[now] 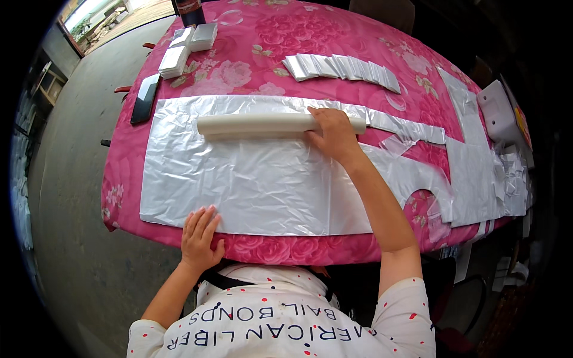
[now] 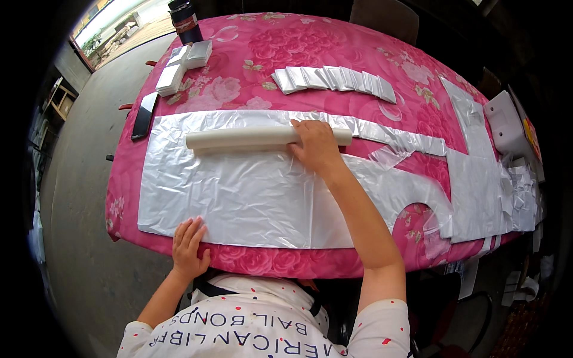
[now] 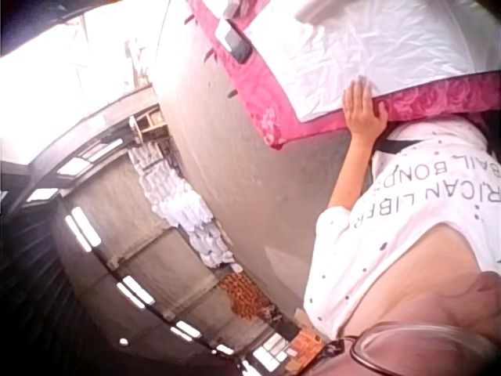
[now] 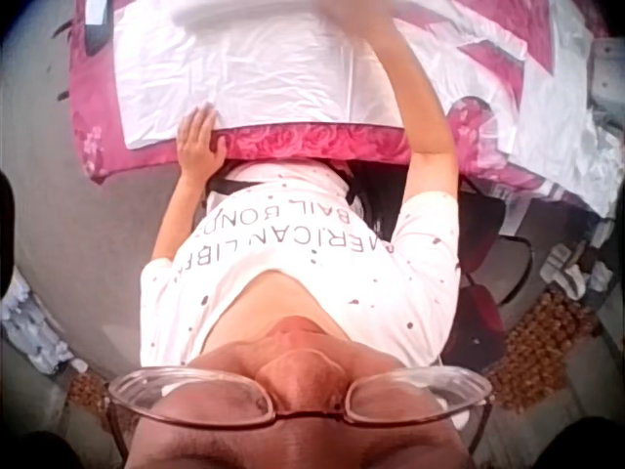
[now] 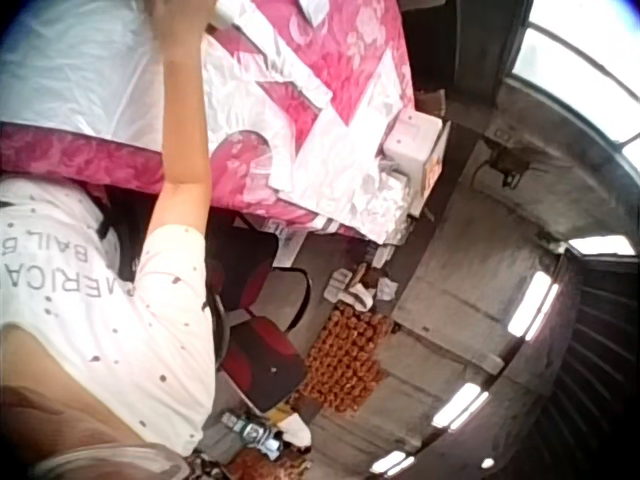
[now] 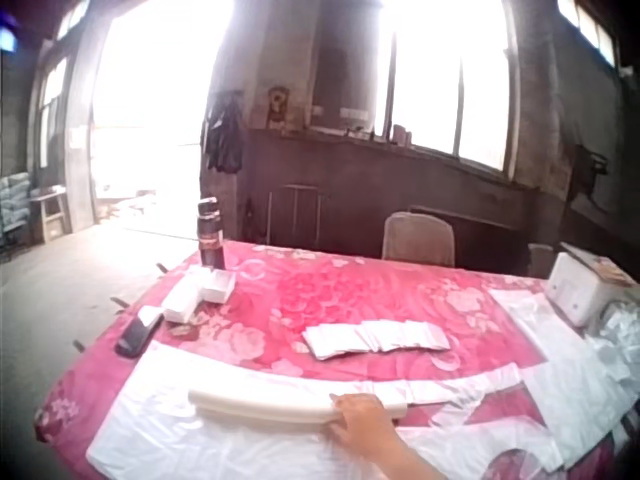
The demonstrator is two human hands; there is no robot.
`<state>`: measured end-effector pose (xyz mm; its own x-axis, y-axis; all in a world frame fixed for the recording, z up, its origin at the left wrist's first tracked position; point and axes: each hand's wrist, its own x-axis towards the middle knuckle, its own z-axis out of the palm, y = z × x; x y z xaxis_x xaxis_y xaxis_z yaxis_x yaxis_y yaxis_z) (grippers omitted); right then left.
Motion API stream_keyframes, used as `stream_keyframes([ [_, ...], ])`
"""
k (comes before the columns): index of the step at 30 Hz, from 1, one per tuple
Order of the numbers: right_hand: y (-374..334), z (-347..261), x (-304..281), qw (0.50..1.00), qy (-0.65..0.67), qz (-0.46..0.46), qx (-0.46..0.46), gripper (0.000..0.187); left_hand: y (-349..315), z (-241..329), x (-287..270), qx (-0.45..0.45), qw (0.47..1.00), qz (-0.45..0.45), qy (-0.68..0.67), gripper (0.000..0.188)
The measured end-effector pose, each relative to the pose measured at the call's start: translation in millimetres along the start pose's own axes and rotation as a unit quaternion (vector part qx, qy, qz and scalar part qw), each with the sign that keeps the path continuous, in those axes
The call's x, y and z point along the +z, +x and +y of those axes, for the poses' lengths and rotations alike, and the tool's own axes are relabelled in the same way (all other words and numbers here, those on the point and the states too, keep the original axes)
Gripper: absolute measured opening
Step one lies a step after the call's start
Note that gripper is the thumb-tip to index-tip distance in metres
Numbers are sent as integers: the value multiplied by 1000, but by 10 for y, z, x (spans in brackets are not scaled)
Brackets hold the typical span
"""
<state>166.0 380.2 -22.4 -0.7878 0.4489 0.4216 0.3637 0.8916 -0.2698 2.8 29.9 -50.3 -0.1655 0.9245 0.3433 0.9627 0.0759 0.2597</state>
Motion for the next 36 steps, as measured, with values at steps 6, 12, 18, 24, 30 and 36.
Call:
stream_keyframes([
  [6, -415, -464, -263, 992, -77, -80, 66, 56, 18, 14, -9, -1, 1000, -1, -6, 49],
  [12, -992, -1211, -600, 930, -22, -261, 256, 71, 23, 120, -46, -11, 998, -27, -53, 48],
  [18, -1227, -1388, -432, 940, 126, -159, 274, 64, 616, 581, 119, 89, 971, -122, -184, 63],
  [24, -1276, -888, -336, 980, 139, -42, 137, 45, 1074, 952, 393, 112, 963, -132, -205, 76],
  [30, -1522, -103, -560, 990, -7, -106, 92, 53, 1224, 1245, 528, 112, 968, -139, -177, 76],
  [36, -1662, 505, -766, 987, -58, -77, 131, 57, 1277, 1349, 523, 104, 969, -155, -161, 74],
])
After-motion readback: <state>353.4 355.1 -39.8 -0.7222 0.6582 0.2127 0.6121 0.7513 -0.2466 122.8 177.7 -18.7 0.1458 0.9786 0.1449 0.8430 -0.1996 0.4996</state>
